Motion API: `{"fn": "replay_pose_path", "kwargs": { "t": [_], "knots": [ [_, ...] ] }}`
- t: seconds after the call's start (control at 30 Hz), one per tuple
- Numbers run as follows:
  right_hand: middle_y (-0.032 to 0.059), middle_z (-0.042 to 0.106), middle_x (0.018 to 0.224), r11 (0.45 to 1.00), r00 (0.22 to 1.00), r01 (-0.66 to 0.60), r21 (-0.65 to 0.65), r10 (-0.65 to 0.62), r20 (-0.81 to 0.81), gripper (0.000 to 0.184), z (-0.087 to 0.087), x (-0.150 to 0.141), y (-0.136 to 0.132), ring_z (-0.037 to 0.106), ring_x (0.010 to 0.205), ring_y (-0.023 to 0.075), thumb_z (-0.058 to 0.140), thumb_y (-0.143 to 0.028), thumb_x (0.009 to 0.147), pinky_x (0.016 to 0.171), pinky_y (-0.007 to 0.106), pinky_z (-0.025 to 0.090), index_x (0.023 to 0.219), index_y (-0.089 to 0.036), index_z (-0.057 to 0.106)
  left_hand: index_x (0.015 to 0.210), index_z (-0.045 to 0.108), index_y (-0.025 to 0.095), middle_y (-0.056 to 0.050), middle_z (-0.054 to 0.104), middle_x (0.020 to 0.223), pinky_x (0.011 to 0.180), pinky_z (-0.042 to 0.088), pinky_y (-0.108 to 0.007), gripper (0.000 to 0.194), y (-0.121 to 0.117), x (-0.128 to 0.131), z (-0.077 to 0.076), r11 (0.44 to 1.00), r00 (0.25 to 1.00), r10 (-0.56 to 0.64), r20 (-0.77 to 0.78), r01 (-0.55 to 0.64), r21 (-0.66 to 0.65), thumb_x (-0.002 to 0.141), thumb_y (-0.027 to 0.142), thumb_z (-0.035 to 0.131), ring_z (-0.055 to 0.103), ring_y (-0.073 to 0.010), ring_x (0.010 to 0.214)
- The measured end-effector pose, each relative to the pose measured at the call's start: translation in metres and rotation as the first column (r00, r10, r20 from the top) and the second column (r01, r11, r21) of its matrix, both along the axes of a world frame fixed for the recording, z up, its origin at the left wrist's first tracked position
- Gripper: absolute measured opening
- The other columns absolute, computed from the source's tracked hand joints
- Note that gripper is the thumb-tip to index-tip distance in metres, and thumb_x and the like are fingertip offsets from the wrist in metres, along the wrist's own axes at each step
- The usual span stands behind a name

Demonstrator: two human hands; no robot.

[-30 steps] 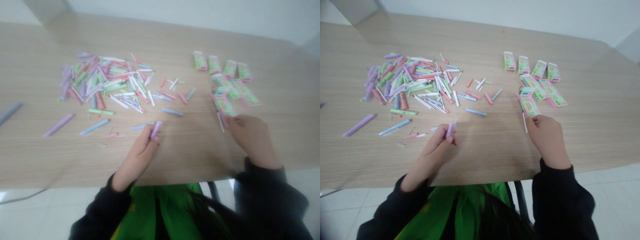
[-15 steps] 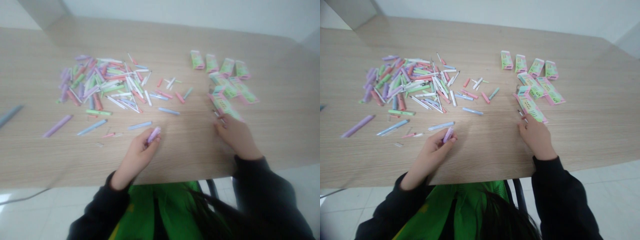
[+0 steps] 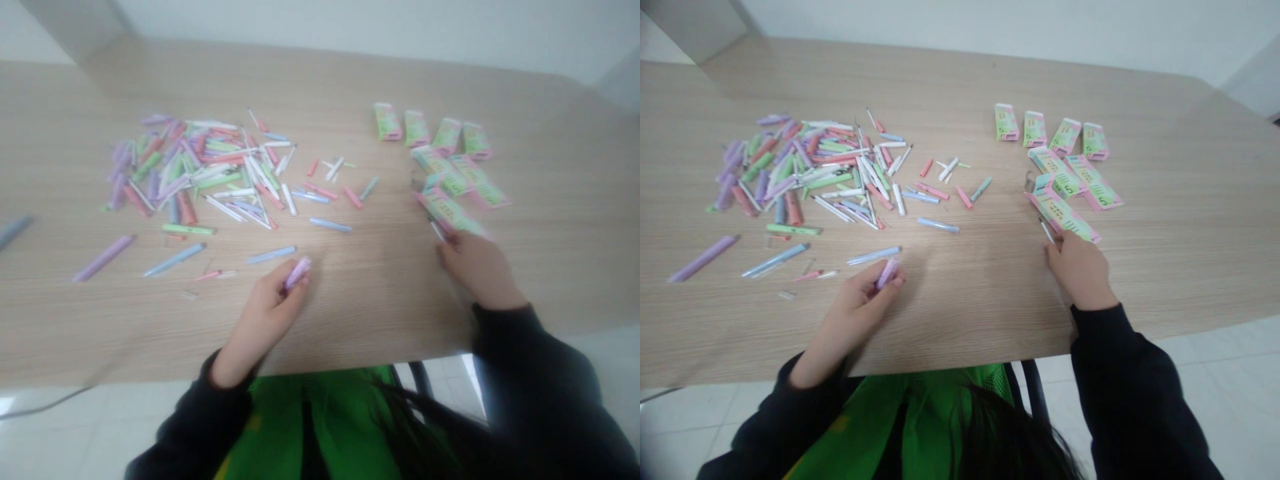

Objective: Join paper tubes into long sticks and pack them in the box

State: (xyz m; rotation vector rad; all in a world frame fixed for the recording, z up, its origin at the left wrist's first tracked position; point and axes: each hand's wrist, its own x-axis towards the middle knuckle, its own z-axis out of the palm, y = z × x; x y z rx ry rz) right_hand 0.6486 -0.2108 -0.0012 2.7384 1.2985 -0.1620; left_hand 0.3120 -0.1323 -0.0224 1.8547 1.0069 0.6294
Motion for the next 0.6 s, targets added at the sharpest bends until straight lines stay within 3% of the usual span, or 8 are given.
{"fn": "replay_pose_path", "kwargs": {
  "t": [0.1, 0.2, 0.3, 0.37, 0.5, 0.6],
  "knots": [
    [0.0225, 0.073, 0.107, 1.000, 1.000, -0.004, -0.013, 0.004, 0.011, 0.034, -0.007, 0.007, 0.001, 0.069, 0.097, 0.0345, 0.039, -0.032, 0.104, 0.074, 0.038, 0.043, 0.113, -0.012, 0.065, 0.074, 0.052, 0.020, 0.004, 0.045, 0.066, 0.060, 0.034, -0.028, 0.023, 0.001, 0.001, 0.001, 1.000, 1.000, 0.007, 0.005, -0.007, 0.003, 0.094, 0.031, 0.051, 0.044, -0.0145, 0.062],
    [0.0145, 0.070, 0.087, 0.996, 0.996, -0.084, -0.024, 0.084, -0.018, 0.029, -0.012, 0.007, 0.003, 0.065, 0.079, 0.0261, 0.042, -0.032, 0.103, 0.066, 0.034, 0.037, 0.092, -0.016, 0.064, 0.074, 0.054, 0.019, 0.004, 0.045, 0.065, 0.059, 0.033, -0.027, 0.020, -0.001, 0.005, 0.004, 0.999, 0.998, 0.028, 0.064, -0.027, -0.019, 0.091, 0.029, 0.055, 0.044, -0.0137, 0.061],
    [0.0082, 0.065, 0.075, 0.980, 0.976, -0.199, -0.007, 0.197, -0.088, 0.027, -0.007, -0.010, 0.003, 0.059, 0.069, 0.0211, 0.047, -0.028, 0.097, 0.061, 0.032, 0.033, 0.072, -0.021, 0.054, 0.081, 0.061, 0.018, 0.005, 0.046, 0.064, 0.057, 0.032, -0.026, 0.016, -0.005, 0.012, 0.005, 0.984, 0.978, 0.111, 0.176, -0.084, -0.155, 0.090, 0.031, 0.061, 0.041, -0.0121, 0.059],
    [0.0042, 0.062, 0.068, 0.950, 0.930, -0.298, 0.089, 0.310, -0.197, 0.027, -0.001, -0.033, 0.000, 0.057, 0.065, 0.0190, 0.047, -0.026, 0.095, 0.060, 0.031, 0.034, 0.068, -0.023, 0.049, 0.091, 0.068, 0.016, 0.006, 0.045, 0.061, 0.055, 0.028, -0.025, 0.022, -0.009, 0.018, 0.004, 0.953, 0.957, 0.177, 0.229, -0.109, -0.282, 0.089, 0.038, 0.064, 0.038, -0.0111, 0.056],
    [-0.0005, 0.061, 0.065, 0.786, 0.660, -0.404, 0.468, 0.605, -0.445, 0.023, 0.014, -0.092, -0.005, 0.058, 0.060, 0.0182, 0.045, -0.033, 0.098, 0.059, 0.030, 0.041, 0.078, -0.024, 0.051, 0.111, 0.075, 0.014, 0.008, 0.040, 0.056, 0.052, 0.021, -0.024, 0.043, -0.015, 0.029, 0.004, 0.873, 0.932, 0.184, 0.313, -0.008, -0.488, 0.087, 0.050, 0.070, 0.032, -0.0093, 0.052],
    [0.0016, 0.069, 0.075, 0.703, 0.477, -0.455, 0.547, 0.711, -0.516, 0.024, 0.017, -0.129, -0.003, 0.066, 0.069, 0.0199, 0.043, -0.034, 0.102, 0.066, 0.033, 0.050, 0.085, -0.024, 0.056, 0.108, 0.077, 0.012, 0.007, 0.041, 0.055, 0.052, 0.023, -0.024, 0.046, -0.017, 0.031, 0.004, 0.825, 0.884, 0.205, 0.420, 0.075, -0.560, 0.085, 0.052, 0.073, 0.033, -0.0084, 0.052]
  ]
}}
